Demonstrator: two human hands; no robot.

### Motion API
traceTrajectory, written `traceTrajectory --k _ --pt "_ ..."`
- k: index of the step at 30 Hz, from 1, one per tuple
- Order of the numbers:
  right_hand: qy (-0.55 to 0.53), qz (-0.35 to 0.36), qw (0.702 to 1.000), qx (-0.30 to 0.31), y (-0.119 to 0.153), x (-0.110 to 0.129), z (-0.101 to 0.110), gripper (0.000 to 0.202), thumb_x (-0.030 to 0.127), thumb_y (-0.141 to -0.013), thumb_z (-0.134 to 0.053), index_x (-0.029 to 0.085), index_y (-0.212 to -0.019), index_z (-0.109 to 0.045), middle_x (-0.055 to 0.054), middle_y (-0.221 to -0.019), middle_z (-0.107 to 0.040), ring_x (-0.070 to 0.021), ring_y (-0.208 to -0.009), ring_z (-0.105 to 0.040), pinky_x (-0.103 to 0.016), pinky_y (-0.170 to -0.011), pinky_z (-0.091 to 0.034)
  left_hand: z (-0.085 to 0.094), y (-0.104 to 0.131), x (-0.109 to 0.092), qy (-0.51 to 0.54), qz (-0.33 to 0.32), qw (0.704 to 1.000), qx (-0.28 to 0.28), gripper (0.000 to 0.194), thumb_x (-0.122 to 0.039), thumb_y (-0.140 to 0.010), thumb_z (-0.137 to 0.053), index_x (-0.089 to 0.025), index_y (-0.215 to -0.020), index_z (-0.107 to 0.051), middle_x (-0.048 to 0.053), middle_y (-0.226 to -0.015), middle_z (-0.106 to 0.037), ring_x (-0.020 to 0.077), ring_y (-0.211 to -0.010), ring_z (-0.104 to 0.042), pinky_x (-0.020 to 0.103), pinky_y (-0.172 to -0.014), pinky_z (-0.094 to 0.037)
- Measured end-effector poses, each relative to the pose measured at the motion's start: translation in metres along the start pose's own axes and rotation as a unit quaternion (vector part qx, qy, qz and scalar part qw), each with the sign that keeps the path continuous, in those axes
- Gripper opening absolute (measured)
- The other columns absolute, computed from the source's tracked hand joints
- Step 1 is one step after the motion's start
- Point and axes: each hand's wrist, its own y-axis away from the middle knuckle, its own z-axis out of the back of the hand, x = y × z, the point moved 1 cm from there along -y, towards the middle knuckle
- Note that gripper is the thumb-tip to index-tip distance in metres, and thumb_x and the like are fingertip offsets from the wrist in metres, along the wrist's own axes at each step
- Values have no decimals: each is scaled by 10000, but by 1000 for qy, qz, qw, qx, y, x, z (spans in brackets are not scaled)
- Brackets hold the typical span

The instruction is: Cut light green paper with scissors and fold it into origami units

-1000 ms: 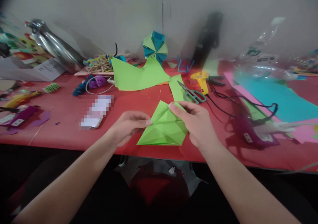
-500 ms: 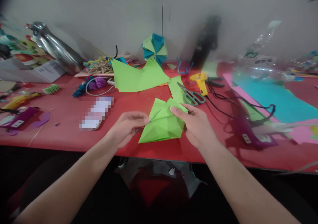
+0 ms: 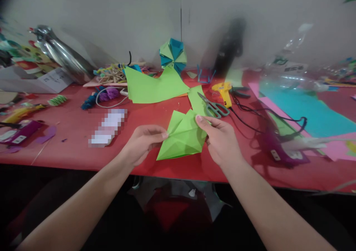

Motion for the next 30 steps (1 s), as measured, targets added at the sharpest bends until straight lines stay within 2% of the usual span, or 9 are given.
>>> traceTrajectory --k 3,8,12,15,19,22,26,30 --pt "-4 5 1000 -2 -1 -2 1 234 393 -698 -890 247 -855 -796 -48 -887 -805 -211 -803 -761 -341 -736 -627 0 0 0 -5 -11 1000 0 171 -265 -654 -864 -154 -714 -749 3 -688 -658 94 -670 -570 234 -662 -461" --pt "-15 -2 999 39 -4 0 2 239 388 -705 -887 246 -878 -802 -51 -916 -806 -221 -818 -761 -343 -721 -630 1 1 -1 -13 -30 999 -9 176 -265 -652 -865 -152 -718 -748 9 -693 -671 102 -676 -582 238 -665 -473" --pt "-2 14 999 32 -5 2 2 211 392 -708 -883 270 -860 -804 -44 -896 -805 -233 -830 -760 -363 -727 -630 -1 1 -2 -17 -29 999 -3 170 -267 -659 -856 -155 -717 -742 12 -700 -679 109 -676 -586 256 -689 -487" --pt "17 11 999 37 -8 5 6 226 384 -695 -891 265 -868 -806 -42 -941 -806 -207 -861 -754 -333 -757 -620 1 1 -3 -33 -39 999 -9 175 -275 -658 -851 -156 -716 -736 17 -711 -686 123 -693 -596 272 -709 -490" --pt "84 -2 992 95 -12 13 11 361 342 -604 -942 238 -922 -807 -40 -933 -805 -177 -828 -739 -297 -751 -603 8 0 -7 -110 -48 993 9 155 -282 -681 -820 -154 -714 -739 24 -704 -685 131 -687 -590 272 -694 -462" --pt "161 -9 976 146 -12 15 13 330 362 -593 -944 224 -860 -809 -53 -865 -800 -183 -746 -725 -308 -707 -598 11 0 -9 -161 -42 985 40 152 -286 -689 -811 -154 -722 -743 22 -687 -679 128 -667 -579 266 -670 -438" --pt "200 11 969 141 -11 17 13 260 416 -638 -914 241 -795 -802 -46 -788 -787 -181 -679 -706 -304 -642 -581 10 0 -11 -175 -38 982 59 143 -284 -709 -798 -156 -734 -740 19 -696 -676 125 -668 -583 260 -674 -446" --pt "225 12 959 170 -11 19 14 337 417 -673 -896 249 -949 -798 -49 -895 -795 -177 -768 -718 -285 -680 -565 9 2 -14 -207 -50 975 64 121 -263 -737 -771 -149 -733 -732 31 -711 -683 130 -680 -594 257 -677 -459"
